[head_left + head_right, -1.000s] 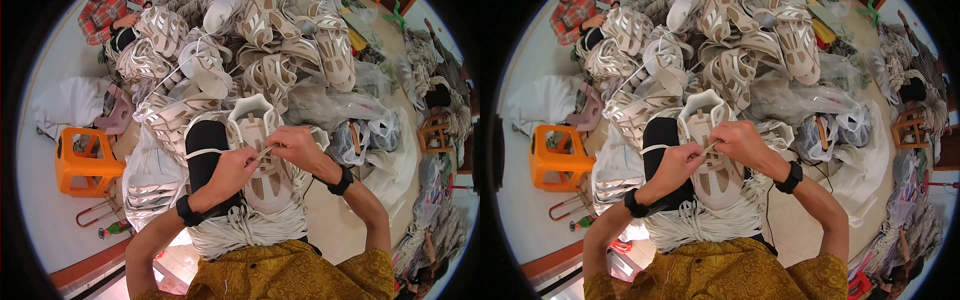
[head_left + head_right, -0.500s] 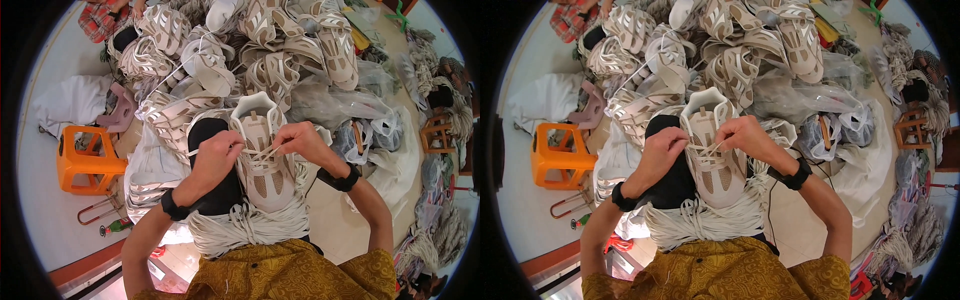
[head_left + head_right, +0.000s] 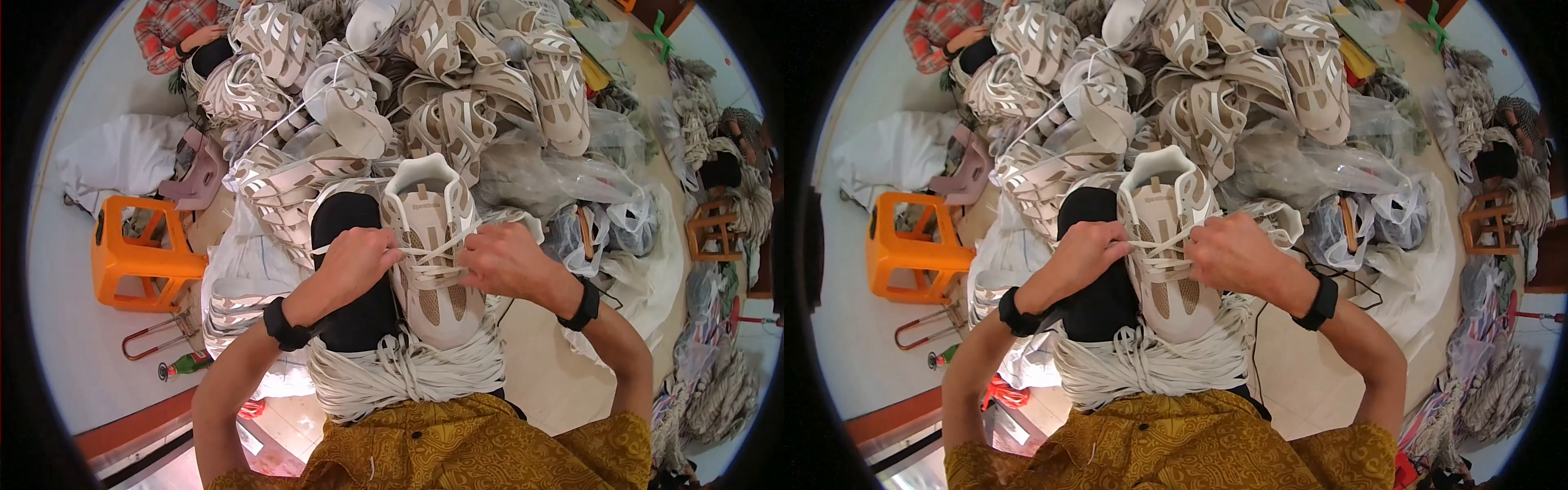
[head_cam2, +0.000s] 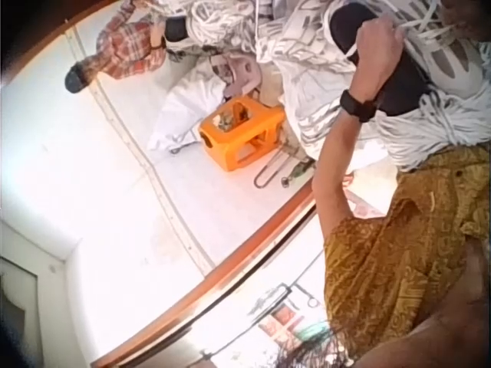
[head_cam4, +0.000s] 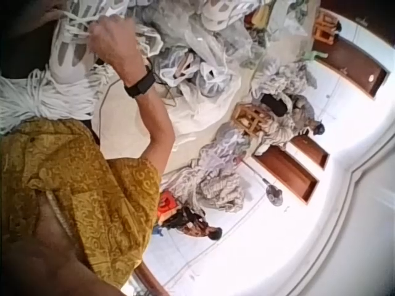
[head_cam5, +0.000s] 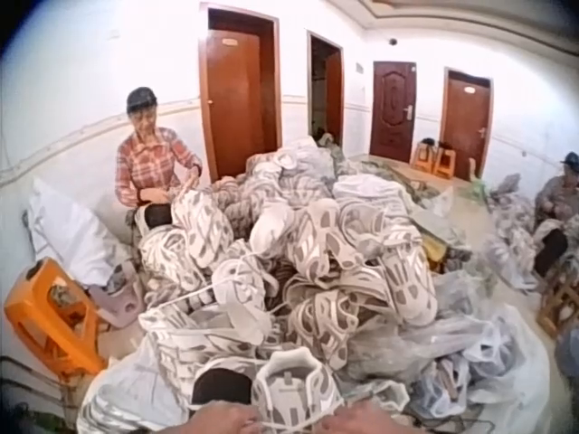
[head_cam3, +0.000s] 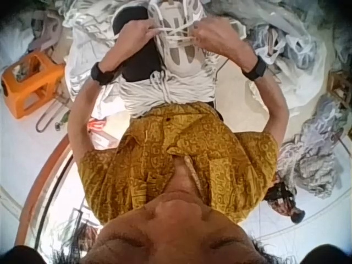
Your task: Lacing a new athletic shoe as part of a manufacturing assembly line.
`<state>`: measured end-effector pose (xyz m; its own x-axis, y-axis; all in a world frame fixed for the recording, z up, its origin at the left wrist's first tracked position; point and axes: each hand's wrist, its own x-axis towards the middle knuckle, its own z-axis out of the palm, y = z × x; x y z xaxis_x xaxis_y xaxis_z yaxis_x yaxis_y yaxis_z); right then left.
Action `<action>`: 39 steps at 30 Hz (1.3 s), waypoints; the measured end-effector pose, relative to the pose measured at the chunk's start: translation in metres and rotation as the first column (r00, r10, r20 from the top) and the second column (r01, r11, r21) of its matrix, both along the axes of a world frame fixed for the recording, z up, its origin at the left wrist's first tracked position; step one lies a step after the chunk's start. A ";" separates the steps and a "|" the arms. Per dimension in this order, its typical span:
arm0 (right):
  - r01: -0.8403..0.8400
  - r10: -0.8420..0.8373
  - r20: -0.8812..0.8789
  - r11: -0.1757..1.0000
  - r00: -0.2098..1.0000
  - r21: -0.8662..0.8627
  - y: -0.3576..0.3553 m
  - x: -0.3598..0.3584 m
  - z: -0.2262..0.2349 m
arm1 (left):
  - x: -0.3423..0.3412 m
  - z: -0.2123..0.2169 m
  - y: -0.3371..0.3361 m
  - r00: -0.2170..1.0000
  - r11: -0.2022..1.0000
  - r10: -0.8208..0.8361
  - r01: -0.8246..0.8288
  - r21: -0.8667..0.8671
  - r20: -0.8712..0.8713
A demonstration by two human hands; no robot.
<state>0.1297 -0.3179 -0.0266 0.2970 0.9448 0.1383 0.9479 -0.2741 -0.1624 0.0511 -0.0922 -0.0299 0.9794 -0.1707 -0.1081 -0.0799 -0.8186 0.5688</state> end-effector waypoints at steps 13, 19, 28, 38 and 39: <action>0.102 0.044 -0.531 0.964 0.846 0.244 0.012 -0.001 -0.007 | -0.018 0.030 0.049 0.995 0.995 0.092 -0.093 -0.046 -0.024; 0.485 0.005 -0.931 0.853 0.365 0.195 0.012 -0.006 -0.044 | -0.047 0.007 0.099 0.953 0.946 0.228 -0.265 0.185 0.202; 0.501 -0.042 -0.853 0.824 0.520 0.265 -0.012 -0.001 -0.021 | -0.029 -0.002 0.072 0.978 0.971 0.083 -0.123 0.207 0.190; 0.100 0.048 -0.371 0.923 0.928 0.371 0.017 -0.017 -0.023 | -0.022 0.016 0.055 0.967 0.977 0.099 -0.140 0.161 0.237; 0.084 0.034 -0.320 0.934 0.947 0.347 0.019 -0.018 -0.024 | -0.022 0.018 0.051 0.967 0.977 0.100 -0.140 0.161 0.236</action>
<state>0.1121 -0.2989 -0.0504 0.4032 0.8435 0.3549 0.8239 -0.1657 -0.5420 0.0292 -0.0416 -0.0123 0.9938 -0.0488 0.0995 -0.0844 -0.9151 0.3942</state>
